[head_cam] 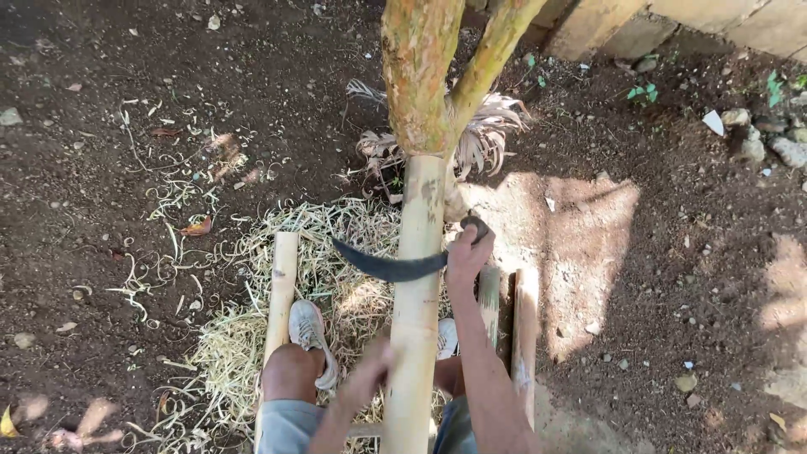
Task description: The person is using a sickle-like tool to scrape the outer surface of a bamboo pole.
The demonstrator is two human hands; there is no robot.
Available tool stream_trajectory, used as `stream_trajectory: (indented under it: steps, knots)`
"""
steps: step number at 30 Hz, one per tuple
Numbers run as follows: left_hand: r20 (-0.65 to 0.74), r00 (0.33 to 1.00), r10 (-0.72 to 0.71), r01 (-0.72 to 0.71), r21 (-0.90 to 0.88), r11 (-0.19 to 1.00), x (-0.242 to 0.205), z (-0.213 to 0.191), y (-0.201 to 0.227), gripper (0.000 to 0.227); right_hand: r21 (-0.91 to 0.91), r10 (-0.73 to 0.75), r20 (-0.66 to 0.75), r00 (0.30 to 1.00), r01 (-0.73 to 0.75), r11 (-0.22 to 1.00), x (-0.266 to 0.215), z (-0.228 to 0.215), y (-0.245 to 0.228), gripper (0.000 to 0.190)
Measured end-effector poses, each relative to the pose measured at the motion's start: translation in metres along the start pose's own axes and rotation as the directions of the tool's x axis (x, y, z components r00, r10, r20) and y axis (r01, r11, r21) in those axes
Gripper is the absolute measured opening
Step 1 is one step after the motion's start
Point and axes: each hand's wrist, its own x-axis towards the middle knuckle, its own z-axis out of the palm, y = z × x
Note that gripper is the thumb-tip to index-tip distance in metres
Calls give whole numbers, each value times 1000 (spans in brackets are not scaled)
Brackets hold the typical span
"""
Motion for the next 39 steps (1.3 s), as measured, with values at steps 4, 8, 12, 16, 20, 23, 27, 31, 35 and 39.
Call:
stream_trajectory:
  steps: [4, 8, 12, 16, 20, 23, 27, 31, 35, 39]
  knots:
    - [128, 982, 136, -131, -50, 990, -58, 32, -34, 88, 15, -19, -27, 999, 19, 1000, -11, -7, -3, 29]
    - [1, 973, 231, -231, -27, 973, -91, 65, -5, 75, -59, 22, -78, 997, -27, 998, -8, -11, -4, 28]
    - [-227, 937, 266, -228, 179, 957, -93, 81, 1, 72, 219, 158, -74, 985, -138, 966, -5, -21, 12, 24]
    - [-353, 886, 302, -113, 468, 877, -94, 93, -3, 73, 170, 186, -96, 978, -168, 971, 3, -32, 26, 21]
    - [-351, 872, 342, -150, 474, 868, -94, 97, 1, 73, 310, 259, -83, 962, -222, 925, 4, -36, 31, 17]
    - [-342, 878, 335, -157, 454, 877, -90, 95, 2, 75, 378, 305, -24, 952, -274, 884, 6, -36, 22, 16]
    - [-280, 770, 573, -333, 590, 735, -62, 66, -1, 93, 469, 379, 90, 921, -375, 800, 17, -32, 16, 19]
    - [-387, 647, 657, -265, 694, 670, -26, 66, 74, 73, 433, 297, 22, 955, -277, 858, 27, -20, 20, 18]
    - [-409, 466, 785, -441, 662, 606, 22, 85, 165, 38, 445, 310, -67, 948, -250, 860, 36, 0, 6, 15]
    - [-610, 532, 587, -354, 469, 809, 49, 117, 224, 33, 447, 277, -115, 954, -200, 872, 55, 14, 38, 22]
